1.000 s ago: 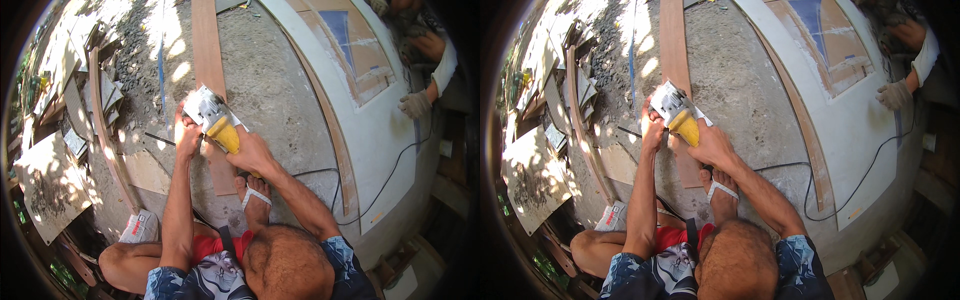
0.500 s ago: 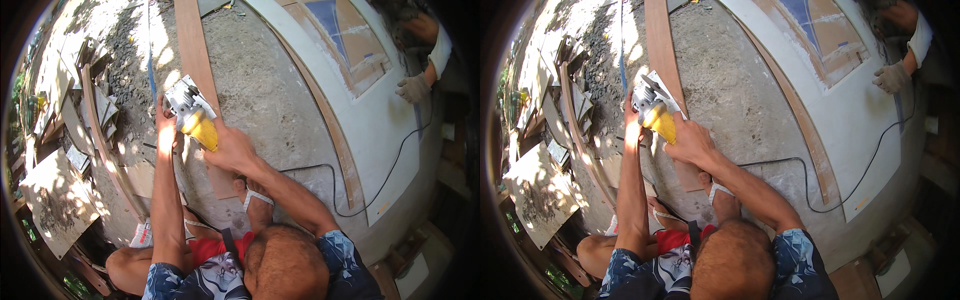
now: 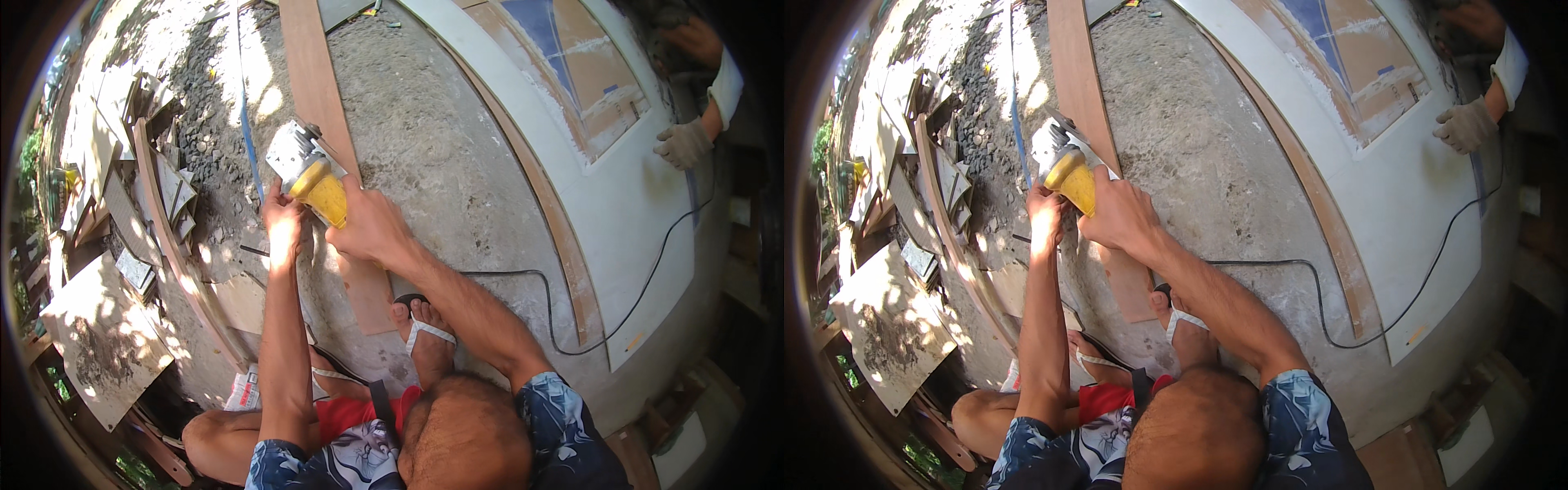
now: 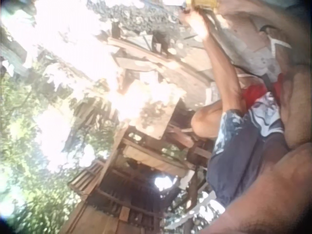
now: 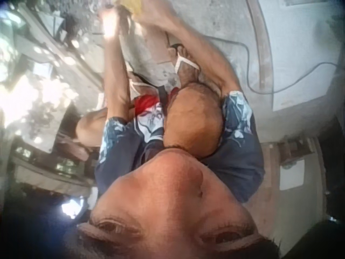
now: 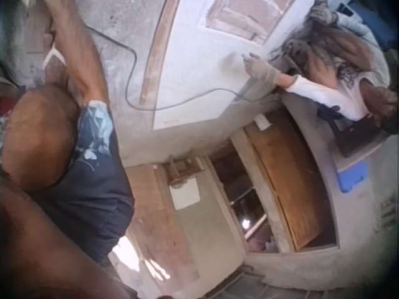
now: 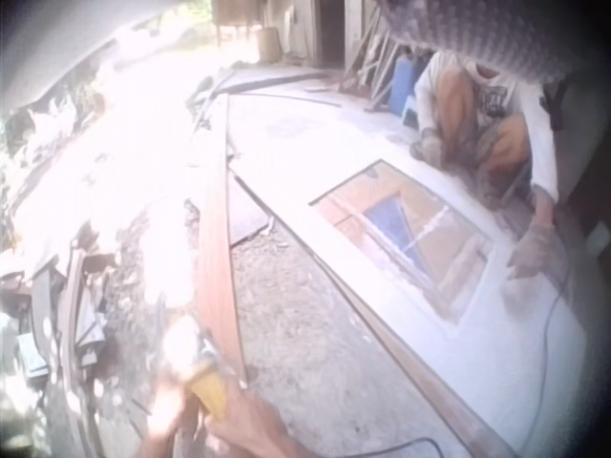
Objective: The person selects a rectangular tile from a pile, marks it with a pencil, and then uses an angle grinder to cut along the marked line. The person handles the tile and tool with both hands while working on the ground.
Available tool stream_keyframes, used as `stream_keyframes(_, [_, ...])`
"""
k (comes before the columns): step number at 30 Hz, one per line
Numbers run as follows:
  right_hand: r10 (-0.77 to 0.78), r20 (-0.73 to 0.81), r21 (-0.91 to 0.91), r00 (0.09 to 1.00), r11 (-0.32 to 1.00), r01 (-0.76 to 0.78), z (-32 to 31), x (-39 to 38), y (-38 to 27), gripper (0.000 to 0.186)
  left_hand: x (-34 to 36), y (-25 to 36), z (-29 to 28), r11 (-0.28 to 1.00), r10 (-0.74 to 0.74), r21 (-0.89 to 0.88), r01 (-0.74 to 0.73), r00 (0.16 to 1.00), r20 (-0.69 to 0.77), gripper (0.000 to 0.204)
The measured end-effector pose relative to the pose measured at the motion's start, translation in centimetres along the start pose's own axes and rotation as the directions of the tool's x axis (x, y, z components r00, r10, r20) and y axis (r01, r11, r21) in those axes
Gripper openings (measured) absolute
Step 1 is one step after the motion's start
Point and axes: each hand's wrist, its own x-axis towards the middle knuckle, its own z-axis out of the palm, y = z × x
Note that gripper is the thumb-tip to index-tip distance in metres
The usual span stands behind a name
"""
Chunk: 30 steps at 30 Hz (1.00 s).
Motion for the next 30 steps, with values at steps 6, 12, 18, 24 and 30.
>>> stream_keyframes(6, [0.017, 0.049, -0.013, 0.999, 1.0, -0.017, 0.5, 1.3, -0.5, 0.061, -0.5, -1.0, 0.7, 0.99, 0.042, -0.131, -0.053, 0.995, -0.086, 0.034])
stream_keyframes(12, [0.022, 0.023, -0.029, 1.0, 0.999, -0.021, 0.8, 2.0, -0.1, 0.065, -0.4, -0.5, 0.5, 1.0, -0.011, -0.023, 0.008, 0.993, -0.114, 0.057])
stream_keyframes(18, [0.023, 0.059, 0.001, 0.998, 1.0, -0.023, 0.8, 2.1, -0.2, 0.062, -0.4, 0.1, 0.7, 0.998, -0.05, -0.045, 0.044, 0.988, -0.145, 0.04])
stream_keyframes(24, [0.03, 0.058, 0.008, 0.998, 0.999, -0.031, 0.9, 2.1, -0.5, 0.061, -0.4, 0.5, 0.9, 0.997, -0.067, -0.034, 0.063, 0.988, -0.136, 0.038])
stream_keyframes(30, [0.048, 0.074, -0.012, 0.996, 0.999, -0.047, 0.9, 2.1, -0.7, 0.06, -0.2, 0.1, 0.8, 0.995, -0.04, -0.097, 0.028, 0.991, -0.13, 0.035])
